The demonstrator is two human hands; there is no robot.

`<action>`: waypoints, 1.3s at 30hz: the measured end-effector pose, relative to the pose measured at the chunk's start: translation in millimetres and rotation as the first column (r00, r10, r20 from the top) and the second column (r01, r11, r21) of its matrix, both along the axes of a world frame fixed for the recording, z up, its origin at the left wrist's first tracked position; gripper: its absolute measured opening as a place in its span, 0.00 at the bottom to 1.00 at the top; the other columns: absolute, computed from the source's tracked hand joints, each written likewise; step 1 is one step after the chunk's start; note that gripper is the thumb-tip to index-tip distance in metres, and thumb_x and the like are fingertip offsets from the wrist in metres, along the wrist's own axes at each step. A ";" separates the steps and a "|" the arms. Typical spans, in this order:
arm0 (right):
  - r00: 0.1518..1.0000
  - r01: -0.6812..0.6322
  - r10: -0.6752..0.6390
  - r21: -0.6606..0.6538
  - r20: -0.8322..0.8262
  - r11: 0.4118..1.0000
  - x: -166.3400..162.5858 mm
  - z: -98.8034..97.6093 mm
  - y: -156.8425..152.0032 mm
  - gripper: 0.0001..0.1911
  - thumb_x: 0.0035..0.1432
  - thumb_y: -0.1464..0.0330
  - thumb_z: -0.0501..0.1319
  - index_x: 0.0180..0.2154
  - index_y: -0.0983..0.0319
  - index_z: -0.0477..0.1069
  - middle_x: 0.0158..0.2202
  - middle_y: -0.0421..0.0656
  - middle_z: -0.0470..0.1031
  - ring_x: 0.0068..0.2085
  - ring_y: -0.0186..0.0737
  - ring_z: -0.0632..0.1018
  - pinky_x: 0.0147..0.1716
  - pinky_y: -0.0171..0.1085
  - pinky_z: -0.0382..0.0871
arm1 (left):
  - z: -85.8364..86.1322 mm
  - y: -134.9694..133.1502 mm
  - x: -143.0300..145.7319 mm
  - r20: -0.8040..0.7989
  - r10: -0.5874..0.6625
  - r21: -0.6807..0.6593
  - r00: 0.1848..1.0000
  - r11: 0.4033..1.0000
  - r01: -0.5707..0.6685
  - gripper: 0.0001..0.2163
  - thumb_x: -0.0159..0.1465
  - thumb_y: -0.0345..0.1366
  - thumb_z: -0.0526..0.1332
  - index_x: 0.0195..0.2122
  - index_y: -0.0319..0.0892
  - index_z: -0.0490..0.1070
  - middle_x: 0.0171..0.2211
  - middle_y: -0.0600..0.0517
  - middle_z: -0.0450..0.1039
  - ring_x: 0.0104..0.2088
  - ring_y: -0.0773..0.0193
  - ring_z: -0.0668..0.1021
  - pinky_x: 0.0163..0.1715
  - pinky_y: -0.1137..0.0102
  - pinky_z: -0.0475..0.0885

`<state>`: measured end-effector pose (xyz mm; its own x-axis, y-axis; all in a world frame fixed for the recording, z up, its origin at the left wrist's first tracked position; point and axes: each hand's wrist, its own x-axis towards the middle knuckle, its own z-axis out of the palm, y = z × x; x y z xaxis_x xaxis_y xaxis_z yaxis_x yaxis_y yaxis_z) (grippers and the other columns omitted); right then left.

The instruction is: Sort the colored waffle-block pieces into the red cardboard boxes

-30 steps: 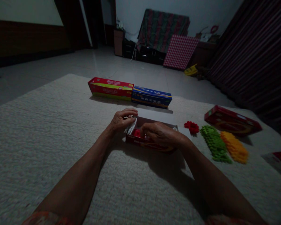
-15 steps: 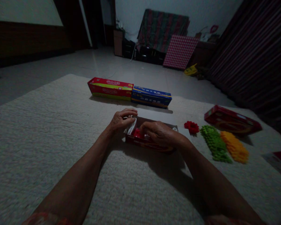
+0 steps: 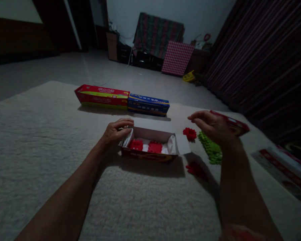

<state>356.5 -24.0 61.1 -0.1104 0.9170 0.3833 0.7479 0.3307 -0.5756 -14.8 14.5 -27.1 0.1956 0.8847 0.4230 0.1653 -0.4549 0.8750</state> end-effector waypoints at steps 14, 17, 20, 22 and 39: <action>0.831 0.308 -0.129 -0.254 0.541 0.917 37.1 -39.6 8.6 0.20 0.53 0.67 0.66 0.50 0.60 0.75 0.46 0.51 0.79 0.41 0.46 0.78 0.42 0.43 0.70 | -2.9 3.5 -4.7 -0.059 0.012 0.010 0.998 1.000 -0.011 0.10 0.55 0.43 0.69 0.35 0.46 0.82 0.48 0.47 0.81 0.53 0.48 0.79 0.53 0.55 0.77; 0.835 0.308 -0.125 -0.266 0.536 0.913 38.2 -42.8 10.1 0.16 0.54 0.67 0.66 0.46 0.61 0.77 0.46 0.51 0.80 0.40 0.45 0.78 0.42 0.43 0.70 | -1.7 2.8 -4.1 -0.065 0.012 0.002 0.998 1.000 -0.011 0.10 0.55 0.43 0.69 0.35 0.46 0.82 0.48 0.46 0.81 0.54 0.48 0.78 0.53 0.55 0.77; 0.845 0.300 -0.127 -0.264 0.520 0.917 39.1 -46.7 12.1 0.14 0.54 0.68 0.66 0.44 0.62 0.78 0.45 0.51 0.80 0.41 0.46 0.79 0.43 0.44 0.71 | -0.4 1.8 -3.4 -0.060 0.009 -0.003 0.998 1.000 -0.010 0.10 0.54 0.43 0.69 0.36 0.45 0.82 0.48 0.45 0.81 0.54 0.47 0.78 0.54 0.54 0.76; 0.853 0.299 -0.121 -0.286 0.507 0.910 40.5 -47.7 13.4 0.13 0.54 0.68 0.66 0.44 0.62 0.78 0.45 0.51 0.80 0.43 0.48 0.79 0.43 0.44 0.71 | 0.2 1.2 -2.8 -0.053 0.011 -0.001 0.999 1.000 -0.011 0.10 0.54 0.42 0.68 0.35 0.44 0.82 0.48 0.45 0.81 0.54 0.48 0.78 0.55 0.54 0.75; 0.904 -0.340 0.379 -0.205 0.197 0.918 -85.0 11.7 -38.9 0.11 0.57 0.63 0.68 0.41 0.59 0.74 0.45 0.47 0.77 0.44 0.43 0.77 0.43 0.41 0.72 | -0.2 0.9 -1.0 -0.014 0.000 0.011 1.000 1.000 0.000 0.09 0.54 0.39 0.67 0.34 0.43 0.82 0.46 0.44 0.81 0.51 0.50 0.79 0.52 0.53 0.75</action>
<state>271.5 -62.9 72.7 -0.5107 0.8452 0.1578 0.7127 0.5188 -0.4721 -15.7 15.4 -27.4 0.2018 0.8801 0.4298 0.1772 -0.4644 0.8677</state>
